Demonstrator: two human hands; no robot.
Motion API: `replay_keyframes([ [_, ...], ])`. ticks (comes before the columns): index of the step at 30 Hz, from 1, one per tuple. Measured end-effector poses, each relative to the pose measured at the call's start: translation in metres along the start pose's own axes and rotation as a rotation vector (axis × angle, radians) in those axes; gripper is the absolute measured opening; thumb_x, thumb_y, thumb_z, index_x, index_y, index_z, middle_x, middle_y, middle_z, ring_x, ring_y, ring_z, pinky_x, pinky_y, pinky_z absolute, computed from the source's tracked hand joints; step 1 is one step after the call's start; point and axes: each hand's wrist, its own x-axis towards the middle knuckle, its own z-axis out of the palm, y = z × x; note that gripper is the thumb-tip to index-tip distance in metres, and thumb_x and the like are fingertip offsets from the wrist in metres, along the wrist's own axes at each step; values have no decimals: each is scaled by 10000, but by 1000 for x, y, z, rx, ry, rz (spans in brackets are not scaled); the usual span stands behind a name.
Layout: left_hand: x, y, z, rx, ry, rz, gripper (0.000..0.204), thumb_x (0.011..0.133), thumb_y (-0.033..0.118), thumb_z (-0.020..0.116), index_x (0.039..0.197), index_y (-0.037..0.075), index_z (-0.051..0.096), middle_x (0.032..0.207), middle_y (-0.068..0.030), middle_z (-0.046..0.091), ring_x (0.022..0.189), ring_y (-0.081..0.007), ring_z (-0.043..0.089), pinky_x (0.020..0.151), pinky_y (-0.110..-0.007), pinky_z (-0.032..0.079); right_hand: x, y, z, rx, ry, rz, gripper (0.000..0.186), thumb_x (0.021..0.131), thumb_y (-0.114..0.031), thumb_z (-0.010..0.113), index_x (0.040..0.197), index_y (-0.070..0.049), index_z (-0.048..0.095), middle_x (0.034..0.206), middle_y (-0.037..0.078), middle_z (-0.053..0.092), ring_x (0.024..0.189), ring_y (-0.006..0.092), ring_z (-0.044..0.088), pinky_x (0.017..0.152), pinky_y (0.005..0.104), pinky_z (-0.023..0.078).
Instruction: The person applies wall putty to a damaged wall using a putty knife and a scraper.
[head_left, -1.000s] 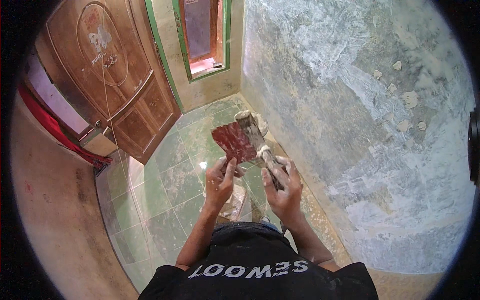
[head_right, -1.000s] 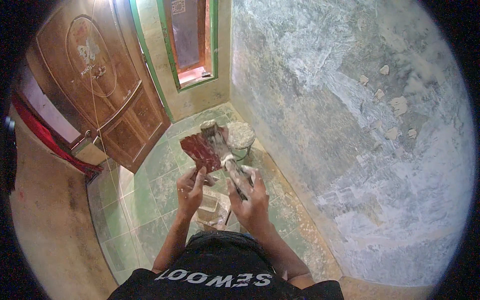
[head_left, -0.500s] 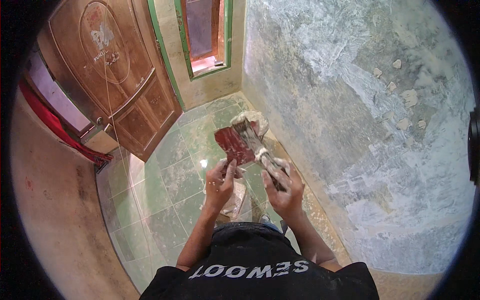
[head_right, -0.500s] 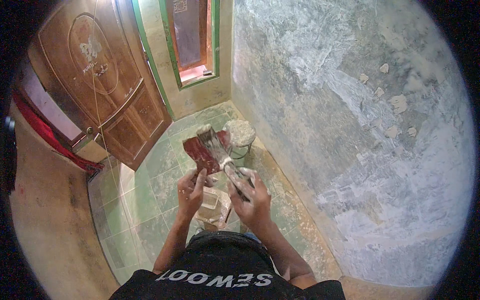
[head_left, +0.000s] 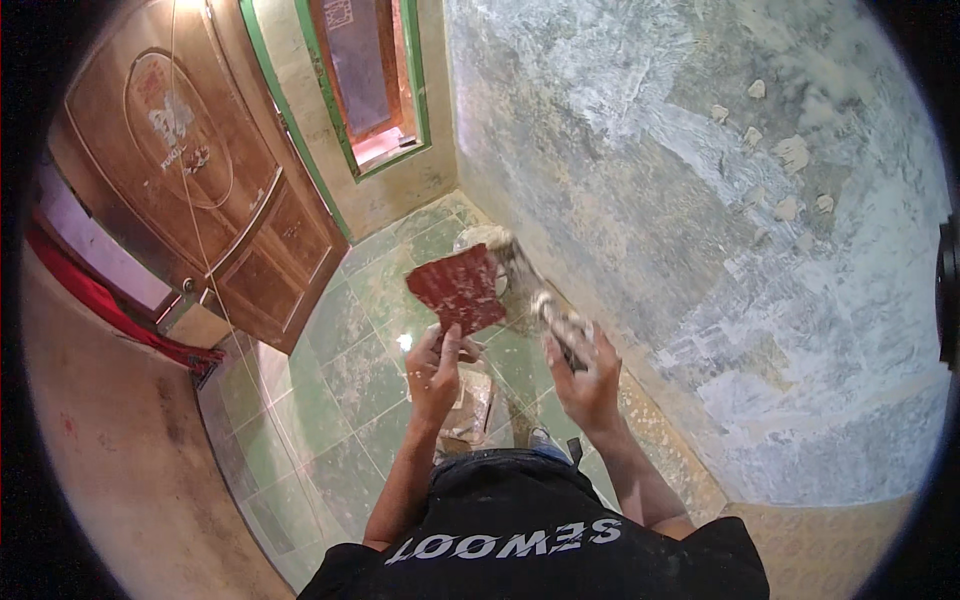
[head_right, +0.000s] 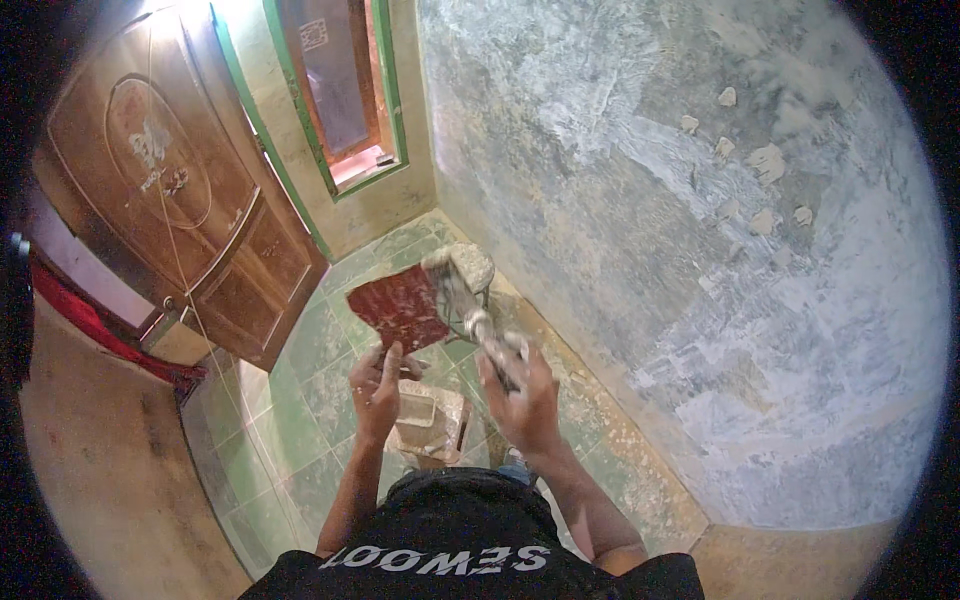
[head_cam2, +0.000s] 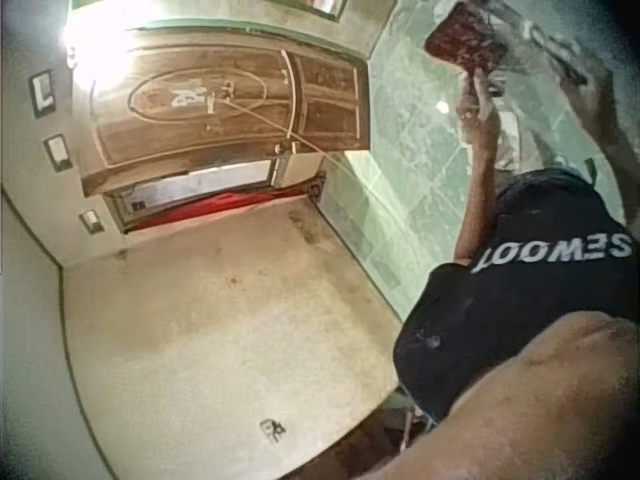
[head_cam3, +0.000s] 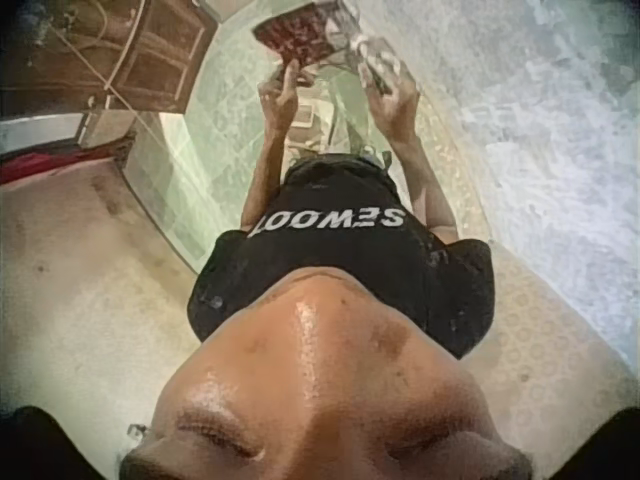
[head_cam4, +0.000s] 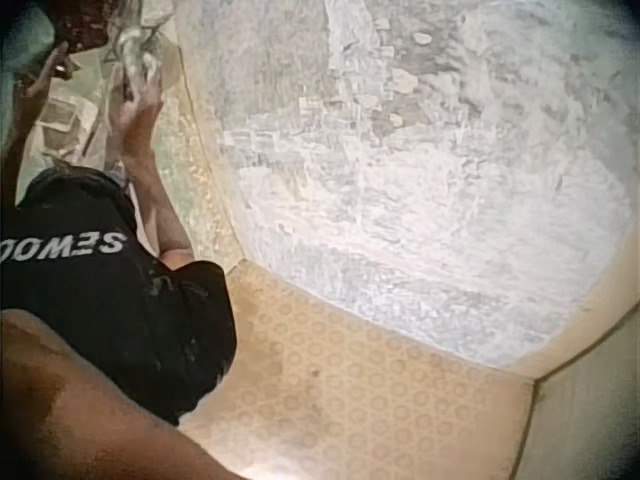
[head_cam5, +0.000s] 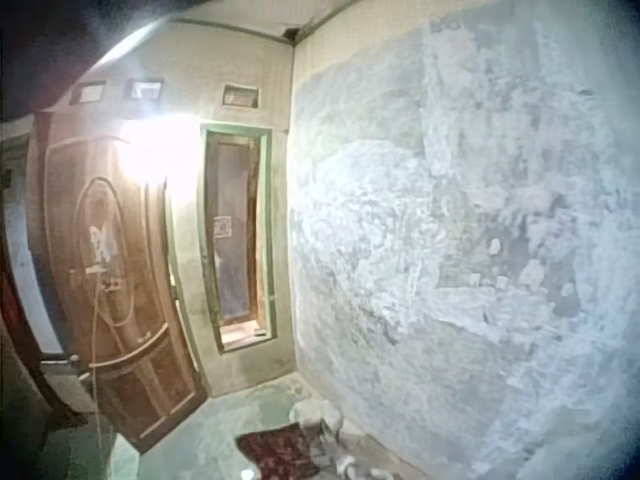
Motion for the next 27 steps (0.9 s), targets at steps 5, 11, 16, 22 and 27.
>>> replay_keyframes([
  [5, 11, -2, 10, 34, -39, 49, 202, 1010, 107, 514, 921, -52, 602, 752, -85, 652, 734, -165, 665, 677, -302, 553, -39, 15, -6, -38, -63, 122, 253, 859, -80, 688, 1094, 13, 673, 1048, 222, 641, 912, 327, 669, 778, 372, 527],
  [11, 11, -10, 26, 111, -179, 60, 209, 1005, 104, 525, 894, -57, 598, 747, -86, 640, 749, -169, 663, 682, -307, 543, 7, 23, -12, 5, 118, 204, 255, 867, -114, 687, 1091, 8, 688, 1047, 231, 640, 917, 343, 661, 780, 386, 524],
  [16, 21, -15, 34, 50, -134, 36, 216, 1001, 106, 534, 875, -58, 595, 744, -86, 636, 756, -171, 664, 680, -303, 531, -13, 31, -42, -83, 153, 212, 221, 857, -136, 704, 1032, -1, 712, 1041, 217, 644, 895, 336, 668, 773, 378, 529],
  [22, 20, -12, 37, 242, -223, 114, 208, 1002, 98, 527, 877, -51, 600, 720, -83, 635, 726, -163, 660, 673, -293, 525, -19, 29, -41, -184, 32, 123, 269, 850, -139, 717, 1090, -19, 697, 1066, 190, 628, 906, 331, 666, 770, 367, 524],
  [27, 17, -8, 33, 121, -154, 60, 183, 996, 72, 526, 885, -55, 596, 701, -75, 625, 702, -150, 649, 668, -285, 517, -1, 26, -46, -131, 109, 126, 257, 856, -141, 709, 1087, -28, 706, 1062, 194, 637, 941, 330, 671, 784, 371, 531],
])
